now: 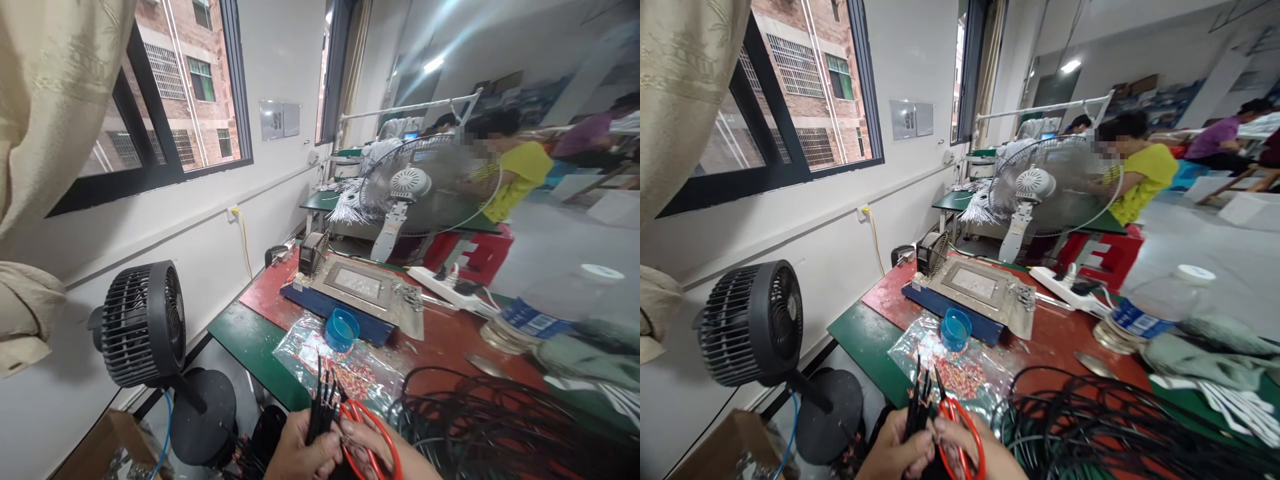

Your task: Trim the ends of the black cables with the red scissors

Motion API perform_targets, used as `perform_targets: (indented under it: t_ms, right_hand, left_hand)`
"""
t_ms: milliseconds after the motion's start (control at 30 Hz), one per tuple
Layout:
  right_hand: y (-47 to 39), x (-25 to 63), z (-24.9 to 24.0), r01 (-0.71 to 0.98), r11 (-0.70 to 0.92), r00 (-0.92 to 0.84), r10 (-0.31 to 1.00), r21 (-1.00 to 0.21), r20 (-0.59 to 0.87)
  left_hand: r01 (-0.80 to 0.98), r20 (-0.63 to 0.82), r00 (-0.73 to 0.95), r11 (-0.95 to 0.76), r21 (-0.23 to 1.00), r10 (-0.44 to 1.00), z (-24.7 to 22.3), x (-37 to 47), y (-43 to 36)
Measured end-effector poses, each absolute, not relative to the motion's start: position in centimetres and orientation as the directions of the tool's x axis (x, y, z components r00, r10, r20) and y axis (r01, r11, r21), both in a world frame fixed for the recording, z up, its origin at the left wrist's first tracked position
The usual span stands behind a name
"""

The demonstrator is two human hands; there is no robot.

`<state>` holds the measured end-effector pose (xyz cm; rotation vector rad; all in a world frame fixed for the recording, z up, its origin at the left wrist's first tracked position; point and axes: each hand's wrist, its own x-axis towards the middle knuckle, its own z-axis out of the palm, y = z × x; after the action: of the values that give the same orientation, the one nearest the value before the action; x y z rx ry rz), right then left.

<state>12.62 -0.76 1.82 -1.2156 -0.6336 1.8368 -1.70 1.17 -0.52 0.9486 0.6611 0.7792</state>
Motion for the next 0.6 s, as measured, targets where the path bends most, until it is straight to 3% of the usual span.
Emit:
perform_targets:
  t_ms: [300, 467, 600]
  right_hand:
    - [-0.9, 12.4, 1.6, -0.371, -0.554, -0.199, 0.831, -0.745, -0.519]
    - [-0.9, 12.5, 0.7, -0.448, -0.475, -0.174, 0.877, -0.757, -0.447]
    - [-0.8, 12.6, 0.1, -0.418, -0.488, -0.207, 0.873, -0.767, -0.443]
  left_hand:
    - [-0.227, -0.107, 0.525, 0.260, 0.939, 0.845, -0.7, -1.6, 1.1]
    - [-0.231, -0.172, 0.464, 0.306, 0.924, 0.869, -0.6, -1.4, 1.1]
    - [-0.204, -0.174, 0.460, 0.295, 0.934, 0.871, -1.1, -1.5, 1.3]
